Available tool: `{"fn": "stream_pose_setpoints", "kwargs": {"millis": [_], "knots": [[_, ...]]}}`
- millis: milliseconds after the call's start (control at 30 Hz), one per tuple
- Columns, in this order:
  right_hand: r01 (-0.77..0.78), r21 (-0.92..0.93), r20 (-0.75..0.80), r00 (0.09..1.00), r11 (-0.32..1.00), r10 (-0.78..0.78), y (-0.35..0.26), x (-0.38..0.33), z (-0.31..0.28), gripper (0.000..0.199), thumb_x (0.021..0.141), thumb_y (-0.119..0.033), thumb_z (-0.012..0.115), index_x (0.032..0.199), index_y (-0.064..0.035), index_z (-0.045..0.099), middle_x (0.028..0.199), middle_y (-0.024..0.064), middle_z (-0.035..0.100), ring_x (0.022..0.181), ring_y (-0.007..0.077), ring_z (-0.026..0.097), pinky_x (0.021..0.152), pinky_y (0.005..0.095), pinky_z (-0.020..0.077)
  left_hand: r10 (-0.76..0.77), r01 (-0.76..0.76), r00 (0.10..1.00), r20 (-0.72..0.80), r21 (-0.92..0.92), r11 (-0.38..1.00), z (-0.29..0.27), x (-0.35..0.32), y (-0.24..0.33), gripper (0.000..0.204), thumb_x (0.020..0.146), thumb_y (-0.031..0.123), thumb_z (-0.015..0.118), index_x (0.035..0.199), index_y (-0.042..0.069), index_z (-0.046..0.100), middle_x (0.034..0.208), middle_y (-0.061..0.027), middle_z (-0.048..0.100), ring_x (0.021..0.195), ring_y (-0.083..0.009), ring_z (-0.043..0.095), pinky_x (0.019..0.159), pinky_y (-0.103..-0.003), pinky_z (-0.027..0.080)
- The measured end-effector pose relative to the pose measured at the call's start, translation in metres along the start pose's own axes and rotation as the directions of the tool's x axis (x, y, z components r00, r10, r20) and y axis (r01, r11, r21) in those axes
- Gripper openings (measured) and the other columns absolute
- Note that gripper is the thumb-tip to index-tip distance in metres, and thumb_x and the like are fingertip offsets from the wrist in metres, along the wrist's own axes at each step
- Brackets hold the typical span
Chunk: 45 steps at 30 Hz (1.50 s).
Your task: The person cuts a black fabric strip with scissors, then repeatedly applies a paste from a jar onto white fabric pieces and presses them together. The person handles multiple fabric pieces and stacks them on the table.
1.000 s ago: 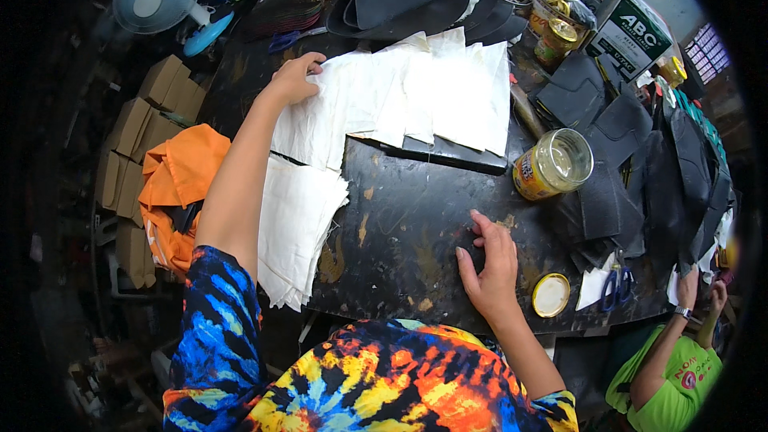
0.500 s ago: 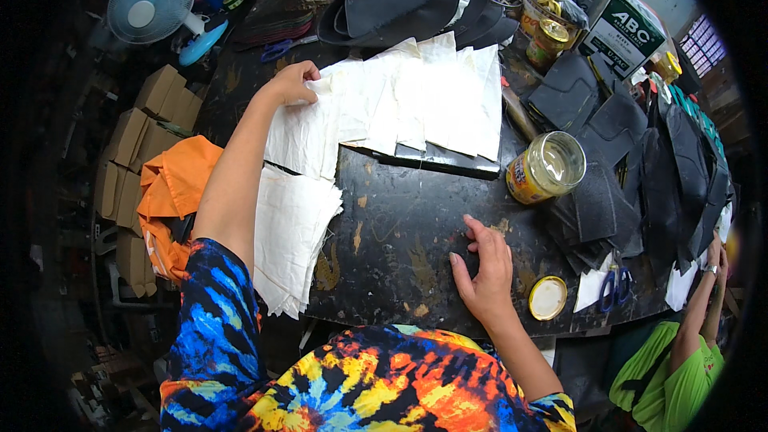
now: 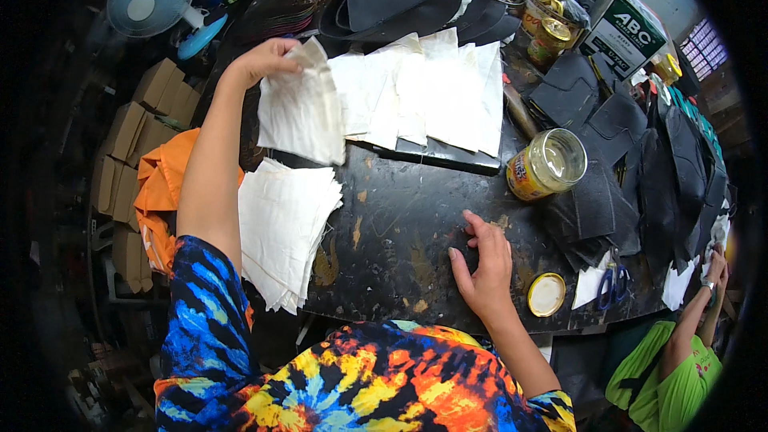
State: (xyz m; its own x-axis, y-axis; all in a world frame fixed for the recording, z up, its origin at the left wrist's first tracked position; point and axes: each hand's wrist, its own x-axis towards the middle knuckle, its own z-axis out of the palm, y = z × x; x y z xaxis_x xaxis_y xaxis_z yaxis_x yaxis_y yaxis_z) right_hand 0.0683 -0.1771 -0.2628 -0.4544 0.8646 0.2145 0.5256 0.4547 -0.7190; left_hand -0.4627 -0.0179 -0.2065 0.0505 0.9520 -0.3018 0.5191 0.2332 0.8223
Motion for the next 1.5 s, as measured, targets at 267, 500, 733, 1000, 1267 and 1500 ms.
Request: {"fn": "stream_pose_setpoints", "kwargs": {"millis": [267,500,733,1000,1267,1500], "knots": [[0.003,0.029,-0.005,1.000,1.000,-0.002,0.004,-0.001,0.002,0.063,0.086,-0.003,0.075,0.146,-0.0046,0.057,0.110,0.0129,0.063,0.094,0.0255,0.061,0.090,0.0371,0.0497,0.338,-0.156,0.841,-0.422,0.410,0.899,0.064,-0.044,0.024,0.039,0.082,0.001,0.081,0.118,0.001,0.066,0.107,-0.0085,0.072,0.100,-0.0205,0.067,0.094,-0.034,0.055],[0.069,0.002,-0.030,0.997,0.998,-0.069,0.011,0.003,0.006,0.064,0.085,-0.007,0.077,0.145,-0.0072,0.057,0.110,0.0127,0.065,0.096,0.0267,0.063,0.092,0.0391,0.0475,0.112,-0.029,0.980,-0.167,0.433,0.901,0.135,-0.180,0.009,0.041,0.079,0.010,0.082,0.118,0.002,0.074,0.112,-0.0126,0.073,0.103,-0.0253,0.068,0.095,-0.036,0.054],[0.251,0.074,-0.038,0.968,0.965,-0.249,0.031,0.035,-0.047,0.054,0.081,-0.017,0.088,0.130,-0.0052,0.068,0.113,0.0133,0.066,0.103,0.0309,0.065,0.093,0.0432,0.0531,0.063,0.063,0.974,-0.217,0.528,0.847,0.135,-0.170,-0.030,0.043,0.071,0.022,0.087,0.109,0.006,0.074,0.109,-0.0122,0.070,0.111,-0.0314,0.065,0.101,-0.041,0.051],[0.229,-0.650,0.136,0.973,0.725,-0.186,0.055,0.136,-0.116,0.080,0.069,-0.075,0.083,0.117,-0.0108,0.083,0.153,0.0168,0.055,0.140,0.0356,0.050,0.112,0.0518,0.0408,-0.231,0.290,0.953,-0.194,0.382,0.878,0.129,-0.147,-0.028,0.035,0.071,0.010,0.088,0.100,0.000,0.073,0.086,-0.0040,0.069,0.084,-0.0157,0.064,0.082,-0.031,0.052],[0.303,-0.704,0.284,0.949,0.642,-0.135,0.064,0.170,-0.110,0.077,0.071,-0.081,0.077,0.101,-0.0109,0.085,0.138,0.0139,0.064,0.134,0.0316,0.054,0.103,0.0486,0.0447,0.028,0.017,0.963,-0.267,0.163,0.986,0.134,-0.192,-0.002,0.016,0.082,-0.003,0.075,0.093,0.000,0.064,0.086,0.0001,0.065,0.087,-0.0079,0.060,0.079,-0.027,0.050],[0.374,-0.558,-0.384,0.675,0.741,-0.630,0.054,0.122,-0.120,0.028,0.083,-0.036,0.087,0.085,-0.0093,0.079,0.121,0.0092,0.070,0.120,0.0294,0.062,0.095,0.0430,0.0471,0.303,-0.298,0.953,-0.017,0.124,0.946,0.181,-0.168,0.074,0.017,0.083,-0.001,0.074,0.098,-0.002,0.067,0.090,-0.0002,0.065,0.088,-0.0087,0.060,0.079,-0.029,0.052]]}}
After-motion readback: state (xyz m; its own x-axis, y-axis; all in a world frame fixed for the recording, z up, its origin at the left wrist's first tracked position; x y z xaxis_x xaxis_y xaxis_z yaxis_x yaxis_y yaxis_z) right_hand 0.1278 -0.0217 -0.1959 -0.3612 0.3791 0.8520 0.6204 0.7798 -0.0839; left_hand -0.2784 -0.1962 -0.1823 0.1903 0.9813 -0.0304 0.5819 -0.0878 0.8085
